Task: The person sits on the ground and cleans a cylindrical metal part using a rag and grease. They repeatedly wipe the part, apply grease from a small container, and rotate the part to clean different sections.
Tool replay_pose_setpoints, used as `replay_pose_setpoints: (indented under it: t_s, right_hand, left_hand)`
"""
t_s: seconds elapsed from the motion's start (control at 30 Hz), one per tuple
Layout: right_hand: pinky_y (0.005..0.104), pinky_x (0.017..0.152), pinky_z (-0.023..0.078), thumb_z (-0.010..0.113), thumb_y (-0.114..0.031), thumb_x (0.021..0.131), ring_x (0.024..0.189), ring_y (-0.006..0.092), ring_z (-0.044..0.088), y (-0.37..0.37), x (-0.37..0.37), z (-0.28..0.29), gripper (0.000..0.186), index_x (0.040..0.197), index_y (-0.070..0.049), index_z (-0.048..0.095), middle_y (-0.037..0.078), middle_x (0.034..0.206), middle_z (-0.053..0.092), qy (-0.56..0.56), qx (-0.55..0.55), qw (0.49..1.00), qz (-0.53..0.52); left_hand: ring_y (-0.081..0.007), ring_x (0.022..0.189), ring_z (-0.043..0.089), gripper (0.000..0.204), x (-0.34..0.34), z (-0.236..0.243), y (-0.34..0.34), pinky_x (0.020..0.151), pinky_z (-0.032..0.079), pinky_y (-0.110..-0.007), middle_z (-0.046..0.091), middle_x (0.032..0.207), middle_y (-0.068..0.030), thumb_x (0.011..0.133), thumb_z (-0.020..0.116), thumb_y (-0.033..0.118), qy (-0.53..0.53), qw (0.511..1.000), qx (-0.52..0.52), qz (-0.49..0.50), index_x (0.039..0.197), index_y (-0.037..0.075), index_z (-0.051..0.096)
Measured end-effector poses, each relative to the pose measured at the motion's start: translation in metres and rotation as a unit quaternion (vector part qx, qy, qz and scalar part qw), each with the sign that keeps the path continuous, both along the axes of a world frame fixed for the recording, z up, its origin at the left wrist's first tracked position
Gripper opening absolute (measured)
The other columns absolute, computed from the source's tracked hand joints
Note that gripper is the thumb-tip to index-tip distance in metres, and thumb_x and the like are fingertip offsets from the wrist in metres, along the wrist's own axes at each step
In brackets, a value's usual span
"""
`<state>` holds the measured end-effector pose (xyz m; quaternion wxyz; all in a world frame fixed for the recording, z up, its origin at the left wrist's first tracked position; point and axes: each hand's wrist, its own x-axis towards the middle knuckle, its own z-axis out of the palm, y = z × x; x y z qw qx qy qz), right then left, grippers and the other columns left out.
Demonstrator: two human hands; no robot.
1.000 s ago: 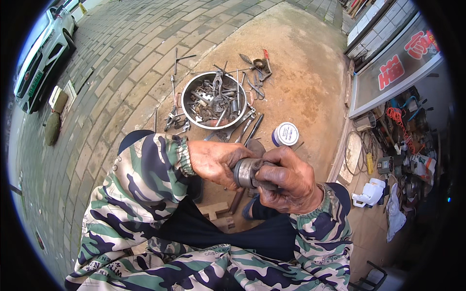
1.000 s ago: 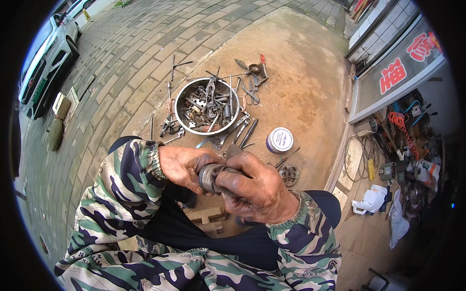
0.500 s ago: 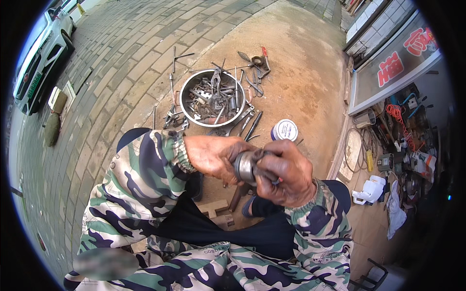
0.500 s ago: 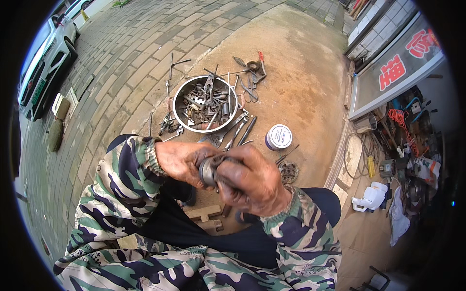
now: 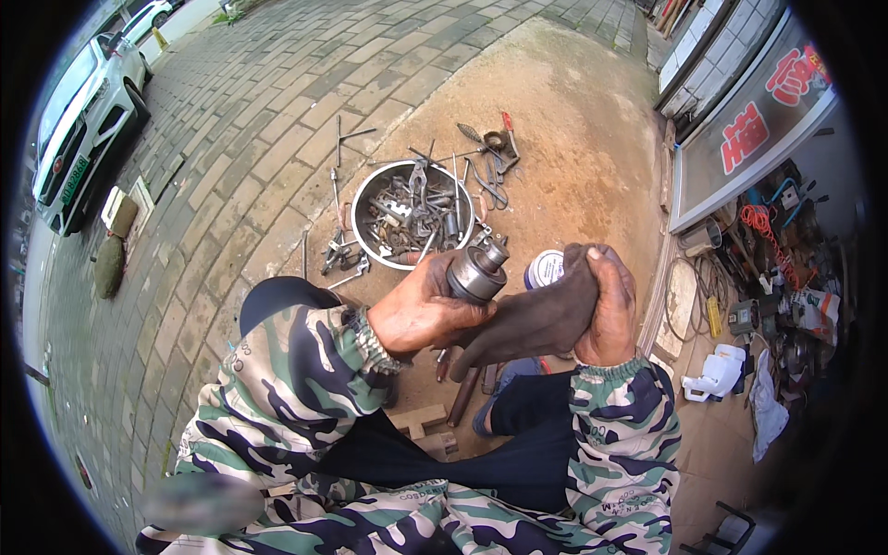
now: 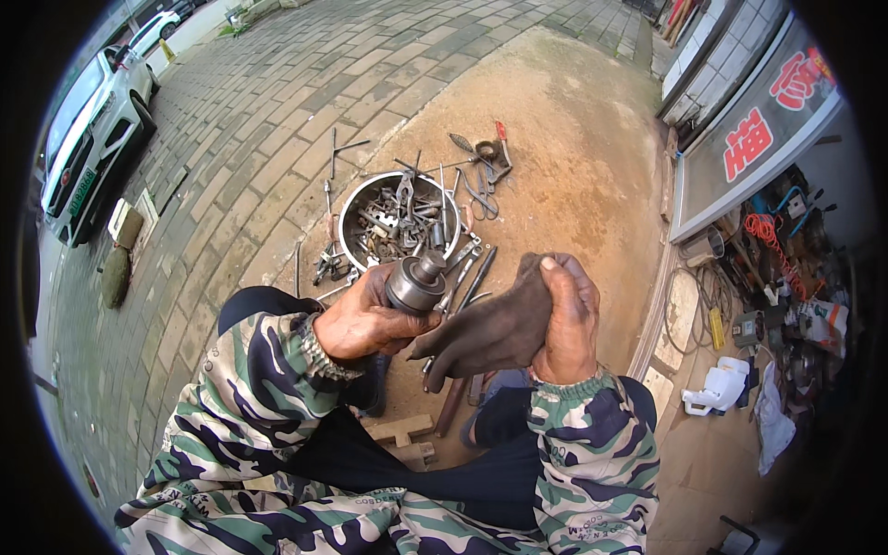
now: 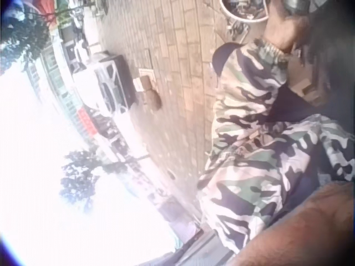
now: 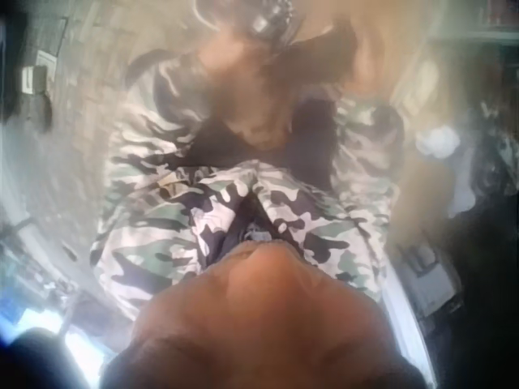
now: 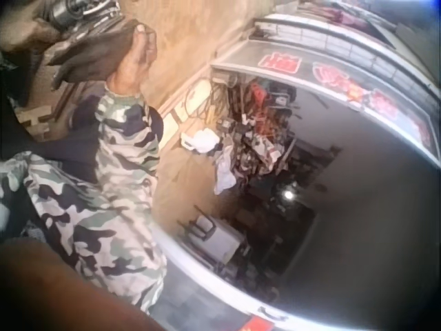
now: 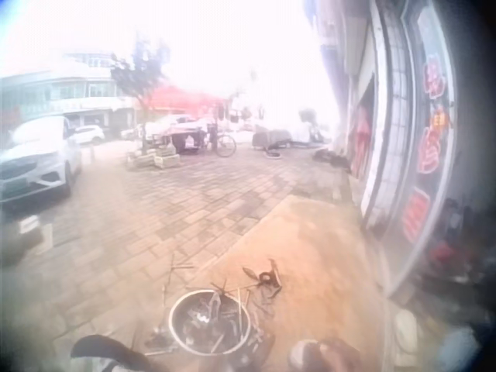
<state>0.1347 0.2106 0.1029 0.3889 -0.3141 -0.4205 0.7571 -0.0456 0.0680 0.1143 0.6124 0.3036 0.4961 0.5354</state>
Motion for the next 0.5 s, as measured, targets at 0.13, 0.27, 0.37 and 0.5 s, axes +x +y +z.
replay_pose_setpoints:
  t_s: [0.13,0.27,0.37,0.5]
  right_hand:
    - [0.022,0.069,0.04,0.06,-0.017,0.094,0.075,0.0055,0.049,-0.004,0.008,-0.018,0.015,0.093,-0.002,0.061,-0.003,0.081,0.057,-0.1,0.053,0.992,0.063]
    - [0.0218,0.068,0.037,0.064,-0.019,0.092,0.074,0.0044,0.046,-0.012,0.002,-0.019,0.019,0.098,0.0,0.062,-0.003,0.08,0.056,-0.138,0.105,0.981,0.089]
    - [0.0219,0.066,0.038,0.065,-0.019,0.093,0.072,0.0041,0.048,-0.012,0.001,-0.016,0.021,0.1,0.001,0.062,-0.003,0.079,0.059,-0.14,0.098,0.978,0.116]
    - [0.0216,0.066,0.04,0.065,-0.014,0.095,0.072,0.004,0.05,-0.015,0.0,-0.018,0.018,0.101,0.002,0.061,-0.001,0.081,0.062,-0.151,0.106,0.975,0.123]
  left_hand:
    - [-0.0074,0.047,0.039,0.019,-0.002,0.004,-0.003,0.042,0.029,-0.025,0.048,0.064,0.0013,0.088,0.07,0.004,-0.108,0.991,0.016,0.072,0.1,0.005,0.055]
    - [-0.008,0.045,0.039,0.014,-0.006,-0.001,-0.004,0.041,0.029,-0.025,0.048,0.062,0.0009,0.091,0.068,0.006,-0.158,0.978,0.038,0.128,0.094,0.005,0.055]
    - [-0.0077,0.045,0.039,0.013,-0.006,0.0,-0.005,0.041,0.03,-0.025,0.047,0.061,0.0013,0.091,0.068,0.005,-0.172,0.972,0.042,0.154,0.094,0.006,0.056]
    - [-0.0084,0.045,0.035,0.015,-0.003,0.001,-0.002,0.042,0.029,-0.025,0.045,0.061,0.001,0.092,0.066,0.007,-0.154,0.972,0.032,0.173,0.103,0.005,0.056]
